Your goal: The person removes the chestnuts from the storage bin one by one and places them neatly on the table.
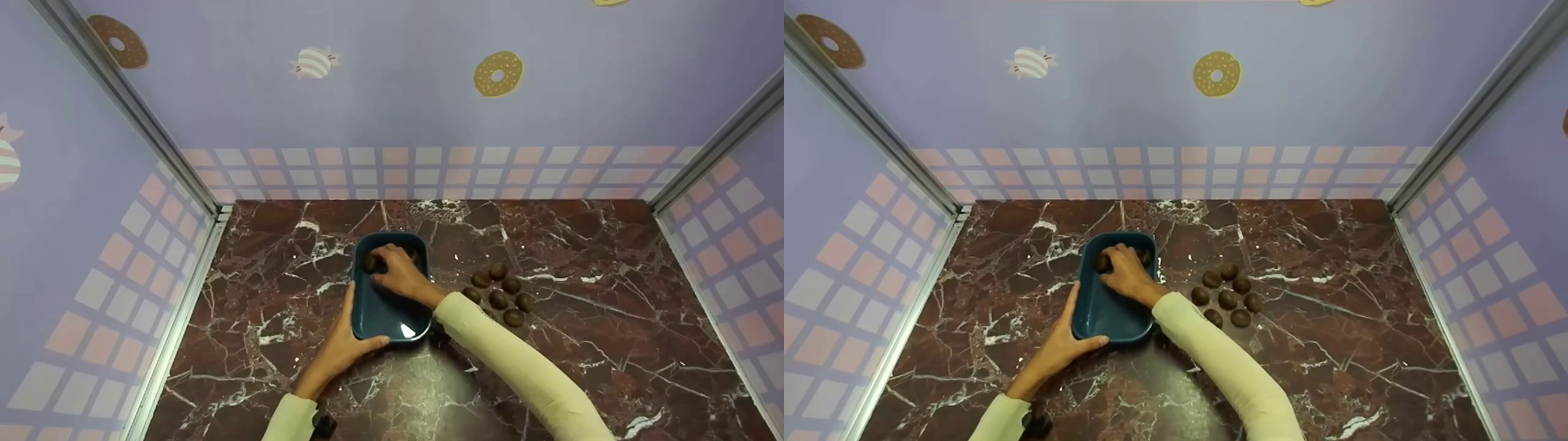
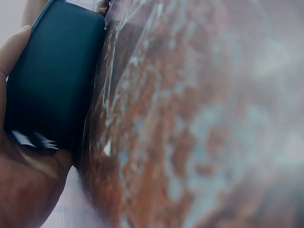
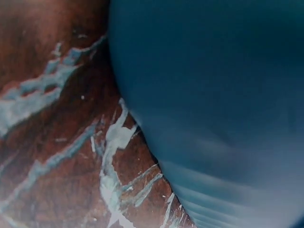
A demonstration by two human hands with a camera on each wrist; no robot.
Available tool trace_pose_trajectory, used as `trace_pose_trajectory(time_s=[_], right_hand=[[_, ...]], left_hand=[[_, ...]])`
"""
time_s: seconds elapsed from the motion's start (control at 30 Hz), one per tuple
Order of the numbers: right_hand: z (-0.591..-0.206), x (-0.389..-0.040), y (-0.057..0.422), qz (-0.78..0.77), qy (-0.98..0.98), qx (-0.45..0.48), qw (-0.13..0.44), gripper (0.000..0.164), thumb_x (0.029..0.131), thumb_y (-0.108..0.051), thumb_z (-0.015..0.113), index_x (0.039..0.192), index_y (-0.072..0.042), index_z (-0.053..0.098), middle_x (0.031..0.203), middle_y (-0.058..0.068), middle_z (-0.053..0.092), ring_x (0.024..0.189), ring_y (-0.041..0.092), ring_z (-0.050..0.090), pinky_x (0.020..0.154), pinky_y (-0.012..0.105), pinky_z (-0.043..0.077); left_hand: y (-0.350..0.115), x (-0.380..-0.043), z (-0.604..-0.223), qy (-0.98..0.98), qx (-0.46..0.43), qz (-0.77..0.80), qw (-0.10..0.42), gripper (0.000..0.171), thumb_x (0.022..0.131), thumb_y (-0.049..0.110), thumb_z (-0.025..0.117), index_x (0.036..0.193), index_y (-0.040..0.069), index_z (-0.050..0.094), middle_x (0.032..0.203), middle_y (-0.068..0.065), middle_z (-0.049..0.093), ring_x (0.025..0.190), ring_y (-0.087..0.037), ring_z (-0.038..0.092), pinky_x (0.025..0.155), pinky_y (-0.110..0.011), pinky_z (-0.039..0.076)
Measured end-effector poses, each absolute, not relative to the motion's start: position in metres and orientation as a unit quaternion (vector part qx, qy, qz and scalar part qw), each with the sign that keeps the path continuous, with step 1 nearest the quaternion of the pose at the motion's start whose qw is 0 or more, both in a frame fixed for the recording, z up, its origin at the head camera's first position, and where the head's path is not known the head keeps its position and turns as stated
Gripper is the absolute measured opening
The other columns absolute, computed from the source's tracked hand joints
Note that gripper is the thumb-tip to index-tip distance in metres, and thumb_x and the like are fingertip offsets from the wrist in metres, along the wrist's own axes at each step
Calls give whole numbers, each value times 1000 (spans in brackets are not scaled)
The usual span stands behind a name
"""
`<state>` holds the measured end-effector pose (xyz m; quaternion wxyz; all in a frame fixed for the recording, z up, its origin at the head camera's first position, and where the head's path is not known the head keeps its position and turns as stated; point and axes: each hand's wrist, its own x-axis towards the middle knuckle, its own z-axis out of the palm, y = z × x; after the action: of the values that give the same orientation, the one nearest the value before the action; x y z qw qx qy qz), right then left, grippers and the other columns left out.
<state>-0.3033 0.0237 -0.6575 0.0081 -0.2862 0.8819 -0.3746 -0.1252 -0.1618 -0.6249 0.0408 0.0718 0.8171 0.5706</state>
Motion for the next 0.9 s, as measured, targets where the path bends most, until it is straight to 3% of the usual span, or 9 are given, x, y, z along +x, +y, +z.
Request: trace_pose_trajectory(time_s=[0.27,0.53,0.7,0.9], right_hand=[[-631,-288,25,-363,880,-306,-6,53,91,-12,85,141,-3,69,127,16,66,113,34,62,100,52,53],[-643,-292,26,-374,874,-309,-13,52,87,-10,90,135,-6,72,120,13,66,110,35,63,98,55,54],[-646,-291,25,-356,879,-317,-14,48,85,-11,91,130,-9,73,118,10,67,109,33,63,98,51,54],[-634,-282,24,-356,877,-323,-3,50,85,-14,94,129,-5,71,120,15,67,112,38,65,100,54,55]], left_hand=[[-161,-127,-624,818,77,569,34,141,80,38,101,180,20,4,184,-16,12,167,-39,19,132,-61,18],[-160,-127,-624,816,78,572,31,140,81,37,101,179,16,4,183,-19,12,166,-41,19,132,-63,18],[-160,-126,-623,823,76,562,31,141,80,42,101,179,15,4,182,-21,14,166,-42,21,131,-63,21],[-161,-124,-623,823,65,563,41,140,81,41,100,179,17,4,183,-20,13,166,-43,20,130,-66,20]])
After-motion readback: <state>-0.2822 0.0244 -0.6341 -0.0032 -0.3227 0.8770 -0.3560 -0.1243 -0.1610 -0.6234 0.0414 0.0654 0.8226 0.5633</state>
